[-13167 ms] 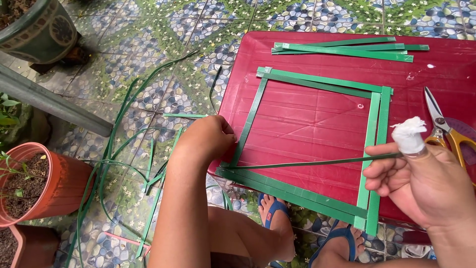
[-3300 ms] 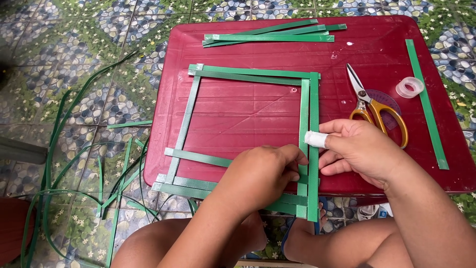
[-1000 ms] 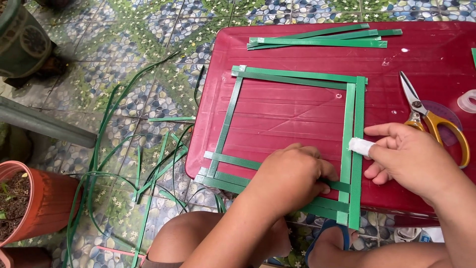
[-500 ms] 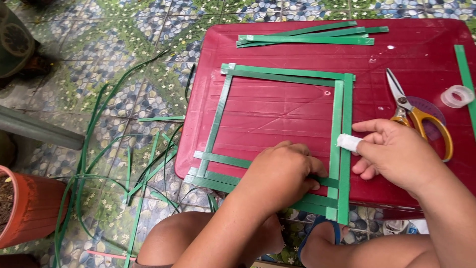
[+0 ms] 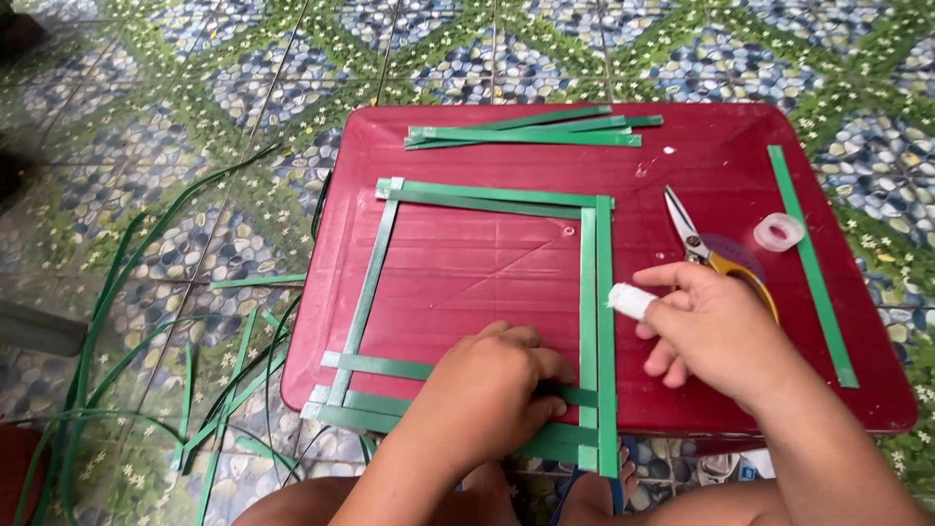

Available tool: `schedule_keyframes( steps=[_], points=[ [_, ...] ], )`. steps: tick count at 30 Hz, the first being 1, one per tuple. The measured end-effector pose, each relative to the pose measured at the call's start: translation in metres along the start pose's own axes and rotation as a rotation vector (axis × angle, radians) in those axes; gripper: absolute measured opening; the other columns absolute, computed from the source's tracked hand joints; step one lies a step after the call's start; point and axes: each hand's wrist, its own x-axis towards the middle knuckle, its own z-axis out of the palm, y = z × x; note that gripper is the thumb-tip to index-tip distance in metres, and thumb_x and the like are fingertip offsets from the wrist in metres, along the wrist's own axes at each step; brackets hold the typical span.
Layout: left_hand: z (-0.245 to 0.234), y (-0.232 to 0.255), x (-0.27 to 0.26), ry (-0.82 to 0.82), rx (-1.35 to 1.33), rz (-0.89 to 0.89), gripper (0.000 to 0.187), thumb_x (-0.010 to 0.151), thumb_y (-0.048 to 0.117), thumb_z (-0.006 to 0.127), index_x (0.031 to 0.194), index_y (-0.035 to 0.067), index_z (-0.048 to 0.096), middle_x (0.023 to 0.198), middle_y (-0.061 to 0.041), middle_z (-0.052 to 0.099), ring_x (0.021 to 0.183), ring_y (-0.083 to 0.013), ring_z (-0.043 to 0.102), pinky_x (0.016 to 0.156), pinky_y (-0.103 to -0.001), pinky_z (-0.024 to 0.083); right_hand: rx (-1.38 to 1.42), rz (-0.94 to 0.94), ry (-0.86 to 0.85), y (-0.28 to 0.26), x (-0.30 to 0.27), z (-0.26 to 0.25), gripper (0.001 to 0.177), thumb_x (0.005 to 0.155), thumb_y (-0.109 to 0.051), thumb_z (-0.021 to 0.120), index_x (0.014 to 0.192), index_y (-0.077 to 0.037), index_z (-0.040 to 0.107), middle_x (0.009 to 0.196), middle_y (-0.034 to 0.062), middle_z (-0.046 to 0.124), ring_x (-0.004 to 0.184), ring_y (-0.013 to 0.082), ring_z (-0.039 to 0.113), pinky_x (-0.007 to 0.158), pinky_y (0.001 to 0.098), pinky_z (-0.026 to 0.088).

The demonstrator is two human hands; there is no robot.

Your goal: Assembling a rectangular frame by aligning green plastic strips and securing the joints with adhesive tape.

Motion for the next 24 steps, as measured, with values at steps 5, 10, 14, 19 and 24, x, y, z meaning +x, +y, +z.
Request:
schedule_keyframes(
  steps=[5,10,14,19,24],
  points=[
    [0.000,-0.001,-0.002,0.076,-0.023,-0.002,0.020,0.078,0.031,0.061,0.081,0.012,0.061,0.077,-0.005,0.055,0.079,-0.0271,0.050,0.065,-0.041,0.043,0.130,-0.088,0.214,0.017,0.012,-0.035,0.036,0.082,0.011,0.049,0.113,-0.004,0.060,0.072,0.0181,0.060,0.050,0.0236,0.049,0.041,0.0326,0.043],
    [-0.013,-0.005,0.009,0.313,-0.121,-0.063,0.020,0.075,0.025,0.062,0.091,0.014,0.064,0.089,-0.006,0.060,0.087,-0.0268,0.054,0.073,-0.039,0.044,0.403,-0.453,0.532,0.050,0.046,-0.067,0.020,0.097,-0.009,0.048,0.114,0.001,0.052,0.071,0.0142,0.053,0.048,0.0182,0.048,0.038,0.0265,0.037],
    [-0.042,-0.027,0.048,0.319,-0.063,-0.277,0.027,0.076,0.030,0.060,0.101,0.019,0.062,0.109,-0.004,0.057,0.095,-0.0241,0.057,0.073,-0.043,0.049,0.527,-0.492,0.510,0.058,0.058,-0.065,0.025,0.096,-0.004,0.042,0.119,0.002,0.048,0.074,0.0173,0.053,0.050,0.0205,0.049,0.038,0.0272,0.038],
    [-0.062,-0.091,0.143,0.409,0.201,-0.207,0.037,0.078,0.023,0.059,0.112,0.010,0.057,0.115,-0.009,0.055,0.097,-0.0301,0.055,0.079,-0.045,0.045,0.492,-0.455,0.495,0.044,0.055,-0.059,0.017,0.090,-0.004,0.048,0.105,0.000,0.055,0.073,0.0125,0.056,0.048,0.0168,0.049,0.037,0.0255,0.039],
    [-0.071,-0.115,0.197,0.216,0.262,-0.273,0.046,0.076,0.034,0.060,0.119,0.020,0.052,0.121,-0.005,0.051,0.106,-0.0282,0.050,0.079,-0.044,0.045,0.440,-0.399,0.490,0.034,0.053,-0.065,0.023,0.089,-0.004,0.048,0.111,0.000,0.055,0.072,0.0141,0.057,0.049,0.0177,0.051,0.037,0.0270,0.041]
  ],
)
